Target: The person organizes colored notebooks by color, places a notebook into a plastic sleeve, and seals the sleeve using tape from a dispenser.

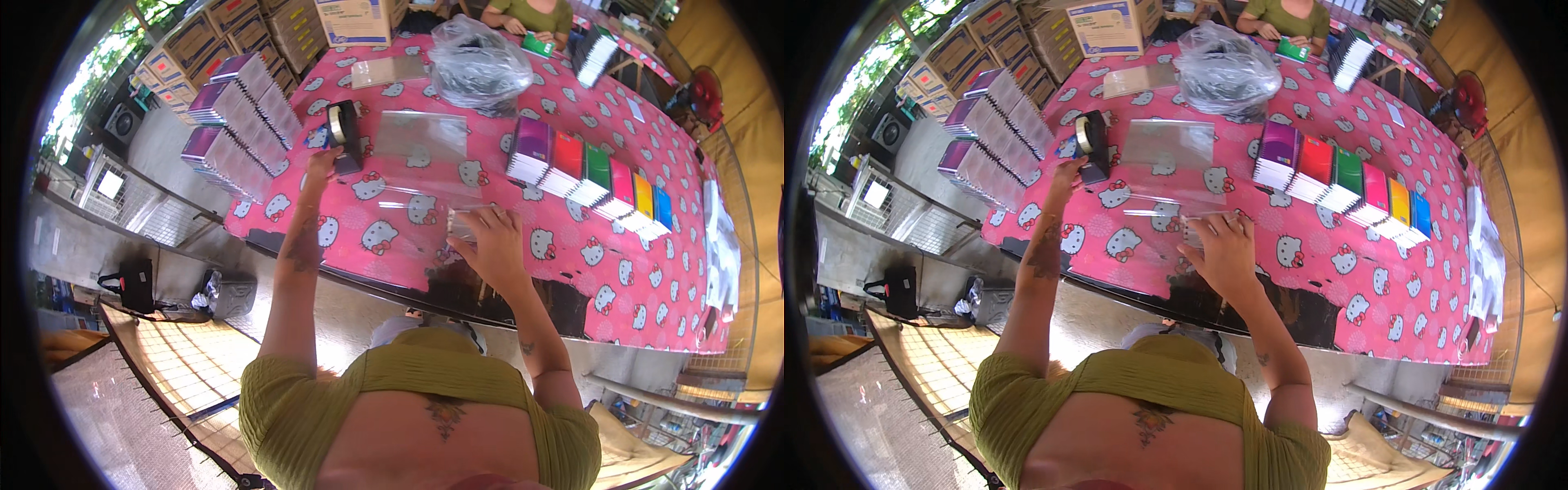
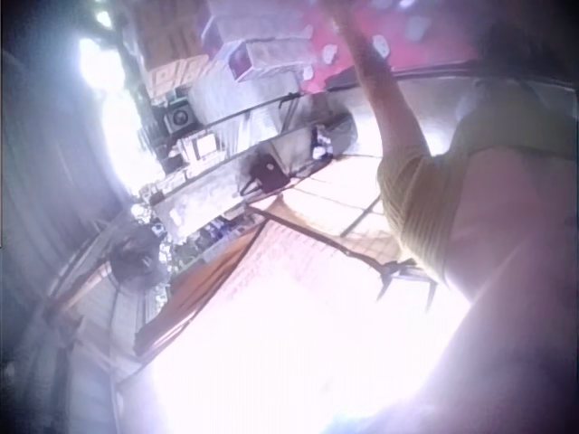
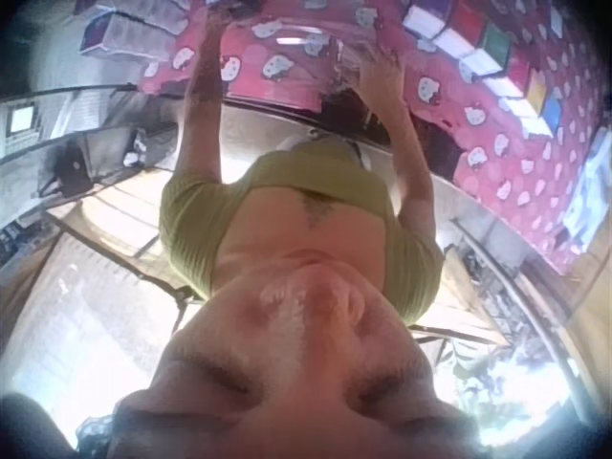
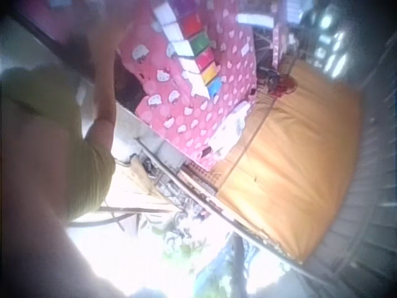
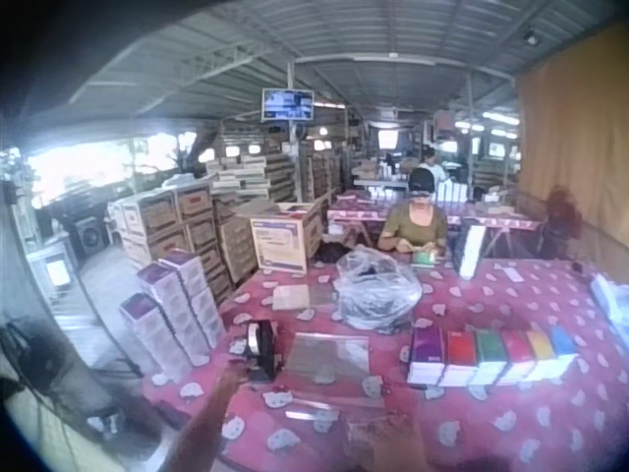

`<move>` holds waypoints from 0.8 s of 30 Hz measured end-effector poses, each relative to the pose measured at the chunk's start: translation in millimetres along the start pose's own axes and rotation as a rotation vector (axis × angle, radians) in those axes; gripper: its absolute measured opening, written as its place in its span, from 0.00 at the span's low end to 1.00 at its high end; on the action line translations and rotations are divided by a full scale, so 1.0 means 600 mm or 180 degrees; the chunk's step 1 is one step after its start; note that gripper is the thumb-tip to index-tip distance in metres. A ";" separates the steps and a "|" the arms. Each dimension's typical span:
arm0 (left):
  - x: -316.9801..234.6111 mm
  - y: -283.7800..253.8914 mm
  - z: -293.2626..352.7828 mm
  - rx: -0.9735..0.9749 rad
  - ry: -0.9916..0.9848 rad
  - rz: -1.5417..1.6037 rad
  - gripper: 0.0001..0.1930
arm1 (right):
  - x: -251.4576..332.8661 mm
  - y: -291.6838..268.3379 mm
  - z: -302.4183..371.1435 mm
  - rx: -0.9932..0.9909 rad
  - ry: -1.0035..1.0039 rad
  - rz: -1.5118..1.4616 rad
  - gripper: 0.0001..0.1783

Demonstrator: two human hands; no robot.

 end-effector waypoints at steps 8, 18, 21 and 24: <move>0.060 -0.002 0.056 -0.0714 0.0560 -0.0005 0.11 | -0.002 0.039 0.008 0.0038 0.0205 0.0007 0.18; -0.138 0.285 0.377 0.2618 0.2099 -0.1024 0.06 | -0.009 0.030 0.002 0.0035 0.0354 0.0255 0.18; -0.135 0.359 0.430 0.3113 0.2415 -0.1230 0.11 | -0.010 0.047 -0.009 0.0127 0.0252 -0.0116 0.17; -0.133 0.388 0.430 0.3179 0.2537 -0.1504 0.12 | -0.024 0.056 -0.015 0.0441 0.0146 -0.0080 0.20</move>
Point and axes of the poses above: each hand's wrist, its own z-axis away from the middle knuckle, its own y-axis out of the palm, x = y × z, the point moved 9 cm from there along -z, towards the middle knuckle, and after that the axes turned 6 degrees about -y, right-handed, at the moved point
